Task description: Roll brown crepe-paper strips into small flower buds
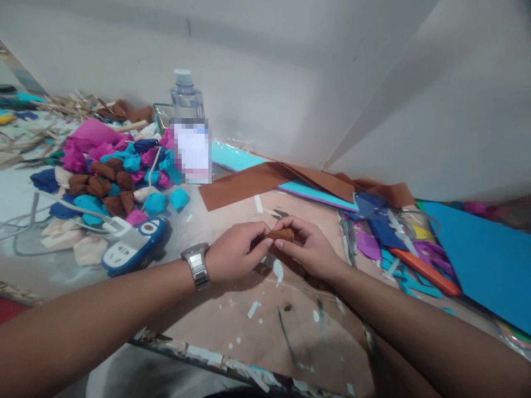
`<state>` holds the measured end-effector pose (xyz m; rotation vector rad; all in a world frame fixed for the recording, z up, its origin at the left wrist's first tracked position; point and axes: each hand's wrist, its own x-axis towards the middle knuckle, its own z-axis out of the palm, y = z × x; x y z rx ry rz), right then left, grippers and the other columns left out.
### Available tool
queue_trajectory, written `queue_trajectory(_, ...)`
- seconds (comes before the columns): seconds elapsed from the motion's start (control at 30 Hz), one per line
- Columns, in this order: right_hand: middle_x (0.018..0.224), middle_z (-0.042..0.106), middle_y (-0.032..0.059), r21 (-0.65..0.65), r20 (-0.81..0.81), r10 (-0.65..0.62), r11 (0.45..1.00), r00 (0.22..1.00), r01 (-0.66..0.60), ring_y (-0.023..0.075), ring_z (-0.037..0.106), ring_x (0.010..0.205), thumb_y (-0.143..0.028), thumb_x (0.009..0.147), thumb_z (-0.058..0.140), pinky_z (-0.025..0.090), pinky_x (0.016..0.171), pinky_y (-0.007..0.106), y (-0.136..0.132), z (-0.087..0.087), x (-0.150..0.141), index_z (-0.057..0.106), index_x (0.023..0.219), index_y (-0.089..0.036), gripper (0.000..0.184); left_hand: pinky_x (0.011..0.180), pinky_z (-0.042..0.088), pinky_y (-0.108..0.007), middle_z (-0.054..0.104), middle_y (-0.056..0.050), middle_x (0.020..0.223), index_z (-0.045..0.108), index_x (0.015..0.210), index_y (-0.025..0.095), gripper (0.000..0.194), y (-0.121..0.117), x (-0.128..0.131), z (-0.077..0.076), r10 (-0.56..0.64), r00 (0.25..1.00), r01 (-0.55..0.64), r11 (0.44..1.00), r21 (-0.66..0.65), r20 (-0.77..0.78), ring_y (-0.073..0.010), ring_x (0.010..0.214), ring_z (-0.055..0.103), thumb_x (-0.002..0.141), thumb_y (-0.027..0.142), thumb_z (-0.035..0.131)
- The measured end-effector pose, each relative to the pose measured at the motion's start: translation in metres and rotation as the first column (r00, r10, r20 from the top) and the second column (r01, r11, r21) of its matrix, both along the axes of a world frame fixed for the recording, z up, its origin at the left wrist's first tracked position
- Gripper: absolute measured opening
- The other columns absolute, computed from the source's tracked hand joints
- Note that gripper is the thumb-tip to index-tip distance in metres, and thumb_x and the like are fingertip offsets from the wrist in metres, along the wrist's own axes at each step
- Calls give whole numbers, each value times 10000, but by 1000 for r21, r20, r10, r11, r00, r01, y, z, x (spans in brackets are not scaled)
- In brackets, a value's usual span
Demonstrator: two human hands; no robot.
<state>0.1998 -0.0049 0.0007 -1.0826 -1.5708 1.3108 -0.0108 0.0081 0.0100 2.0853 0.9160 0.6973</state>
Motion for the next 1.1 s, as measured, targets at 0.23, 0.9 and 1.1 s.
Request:
queue_trajectory(0.23,970,695,32,60,36,-10,998,999,8,172,644,865,-380,867,793,544,798,318,1,-2,-1,670,993,-207,247,713,448,-266,722,-13,873,659,931,186,170,0,0,-2,84,991,-79,995,-59,99,-141,759,619,999,333,606)
queue_trajectory(0.9,901,707,26,148,30,-79,986,996,74,168,668,804,-391,884,776,590,773,322,-2,0,-4,676,908,-209,209,607,501,-231,730,-46,807,698,963,135,191,2,6,-4,196,934,-47,896,-442,299,-111,643,624,899,311,735)
queue_trajectory(1.1,898,716,26,156,-1,-117,981,993,116,169,680,815,-349,891,770,583,774,318,-3,-2,-2,684,909,-206,168,524,422,-205,713,-26,769,739,946,133,263,4,3,-3,169,948,-39,902,-431,269,-68,534,526,950,394,704)
